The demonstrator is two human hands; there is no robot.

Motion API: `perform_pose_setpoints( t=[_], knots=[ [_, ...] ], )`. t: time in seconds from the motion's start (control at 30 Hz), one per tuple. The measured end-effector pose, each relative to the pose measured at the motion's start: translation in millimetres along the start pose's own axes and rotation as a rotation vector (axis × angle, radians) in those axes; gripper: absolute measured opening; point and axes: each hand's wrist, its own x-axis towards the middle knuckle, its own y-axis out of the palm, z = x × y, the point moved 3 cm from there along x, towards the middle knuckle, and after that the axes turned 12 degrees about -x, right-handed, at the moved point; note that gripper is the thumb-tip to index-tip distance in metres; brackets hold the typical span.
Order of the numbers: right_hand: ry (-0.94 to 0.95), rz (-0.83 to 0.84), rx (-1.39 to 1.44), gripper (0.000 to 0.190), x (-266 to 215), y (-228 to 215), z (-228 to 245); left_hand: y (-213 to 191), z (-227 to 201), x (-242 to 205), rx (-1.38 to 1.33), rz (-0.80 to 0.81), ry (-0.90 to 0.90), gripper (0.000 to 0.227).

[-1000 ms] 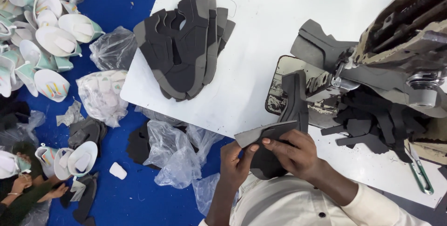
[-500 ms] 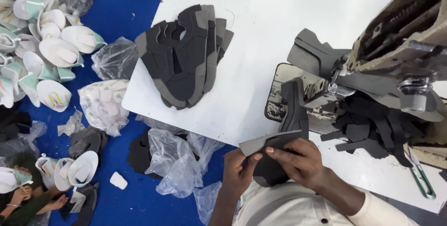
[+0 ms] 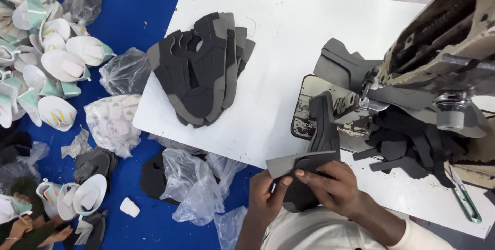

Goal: The person aligns two black shoe parts and sews them together using a sewing machine. They repeat this process for multiple pairs, stacking the finished items on the table.

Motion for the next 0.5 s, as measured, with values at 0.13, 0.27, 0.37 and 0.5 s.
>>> perform_pose_setpoints(
  t=[0.13,0.27,0.37,0.5],
  knots=[
    [0.038,-0.012,0.048,0.04,13.6,-12.9,10.4,8.4,-2.5,-3.3,0.043,-0.012,0.044,0.015],
    [0.115,-0.101,0.233,0.027,31.0,-38.9,22.0,17.1,-7.8,-3.3,0.056,0.006,0.069,0.016],
    [0.085,-0.151,0.283,0.022,33.5,-47.7,23.6,23.0,-8.7,-3.1,0.031,0.025,0.082,0.016],
    [0.106,-0.17,0.28,0.02,26.9,-43.4,22.6,25.4,-9.5,-5.8,0.008,0.02,0.077,0.016]
  ],
)
